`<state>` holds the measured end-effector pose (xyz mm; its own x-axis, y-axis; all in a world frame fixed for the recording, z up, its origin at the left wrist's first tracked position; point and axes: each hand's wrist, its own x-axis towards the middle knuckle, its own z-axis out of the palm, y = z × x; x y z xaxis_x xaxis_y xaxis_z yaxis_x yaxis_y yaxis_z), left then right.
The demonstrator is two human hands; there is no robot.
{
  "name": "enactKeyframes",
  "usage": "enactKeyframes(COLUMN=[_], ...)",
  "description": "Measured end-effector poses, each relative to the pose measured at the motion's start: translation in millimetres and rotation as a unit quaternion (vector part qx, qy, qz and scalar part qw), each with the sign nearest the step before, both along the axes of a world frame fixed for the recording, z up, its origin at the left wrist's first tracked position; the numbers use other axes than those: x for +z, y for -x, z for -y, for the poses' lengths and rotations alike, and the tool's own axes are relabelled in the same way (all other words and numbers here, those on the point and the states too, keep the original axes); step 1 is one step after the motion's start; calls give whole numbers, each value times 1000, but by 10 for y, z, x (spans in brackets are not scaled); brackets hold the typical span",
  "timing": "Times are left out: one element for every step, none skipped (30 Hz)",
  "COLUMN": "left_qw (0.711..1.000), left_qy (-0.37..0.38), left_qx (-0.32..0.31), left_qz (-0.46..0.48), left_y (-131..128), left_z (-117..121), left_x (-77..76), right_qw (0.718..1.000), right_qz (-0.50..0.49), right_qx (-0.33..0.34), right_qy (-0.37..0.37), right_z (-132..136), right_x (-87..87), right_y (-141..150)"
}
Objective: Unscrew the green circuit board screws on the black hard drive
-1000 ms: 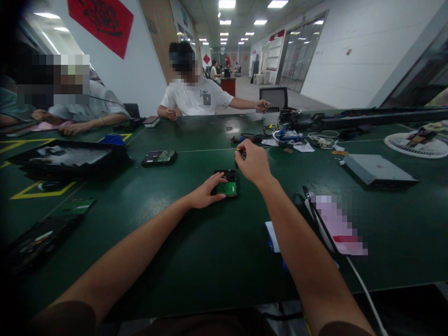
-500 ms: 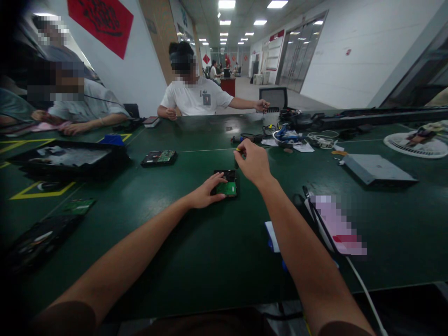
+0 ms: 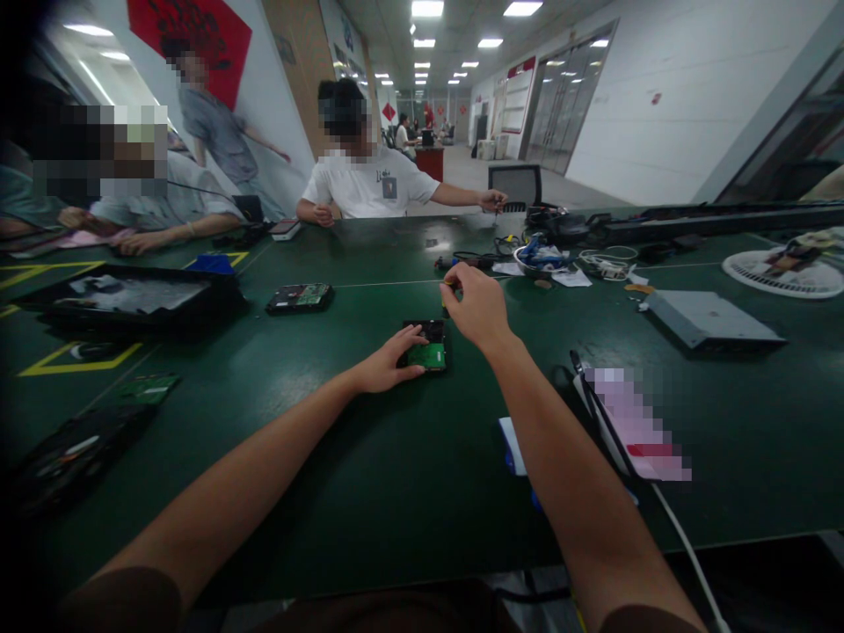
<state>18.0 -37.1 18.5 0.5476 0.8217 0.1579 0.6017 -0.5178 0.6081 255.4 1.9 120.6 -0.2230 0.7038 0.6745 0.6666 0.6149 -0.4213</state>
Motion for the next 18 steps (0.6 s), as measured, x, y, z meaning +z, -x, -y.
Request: enactKeyframes(left_qw=[1000, 1000, 1000, 1000, 1000, 1000, 1000, 1000, 1000, 1000, 1000, 1000, 1000, 1000, 1000, 1000, 1000, 1000], left_qy=[0, -1, -2, -4, -6, -8, -11, -13, -13, -13, -13, -12, -12, -12, -12, -12, -12, -12], left_qx=[0, 0, 1, 0, 0, 1, 0, 0, -1, -3, -4, -4, -3, -2, 1, 2, 3, 3], left_qz=[0, 1, 1, 2, 3, 4, 5, 5, 5, 3, 0, -2, -4, -6, -6, -6, -6, -6], left_y=[0, 0, -1, -2, -3, -4, -4, -4, -4, -4, -5, -6, -7, -8, -10, -11, -11, -10], left_z=[-5, -10, -14, -18, -22, -24, -25, -24, -23, -19, -15, -10, -4, 2, 6, 8, 8, 6], left_x=[-4, -10, -16, -23, -29, -34, -38, -39, -38, -35, -29, -21, -13, -6, 1, 4, 5, 4], right_qw=[1000, 1000, 1000, 1000, 999, 999, 999, 999, 1000, 1000, 1000, 1000, 1000, 1000, 1000, 1000, 1000, 1000], right_qz=[5, 10, 15, 20, 23, 24, 24, 22, 18, 11, 4, -3, -8, -10, -10, -7, -4, 0], right_qx=[1, 0, -1, 0, 2, 6, 10, 14, 16, 15, 13, 11, 10, 10, 10, 10, 10, 10], right_qy=[-5, -11, -16, -20, -23, -25, -26, -24, -21, -15, -9, -3, 2, 5, 8, 9, 8, 5], right_z=[3, 7, 11, 14, 17, 19, 20, 20, 19, 17, 15, 12, 8, 5, 2, -1, -2, -1], right_x=[3, 5, 6, 7, 7, 6, 5, 3, 1, -1, -3, -4, -5, -5, -5, -3, -2, 1], right_y=[-1, -1, -1, 0, 2, 3, 6, 7, 9, 10, 11, 10, 9, 7, 5, 3, 1, 0])
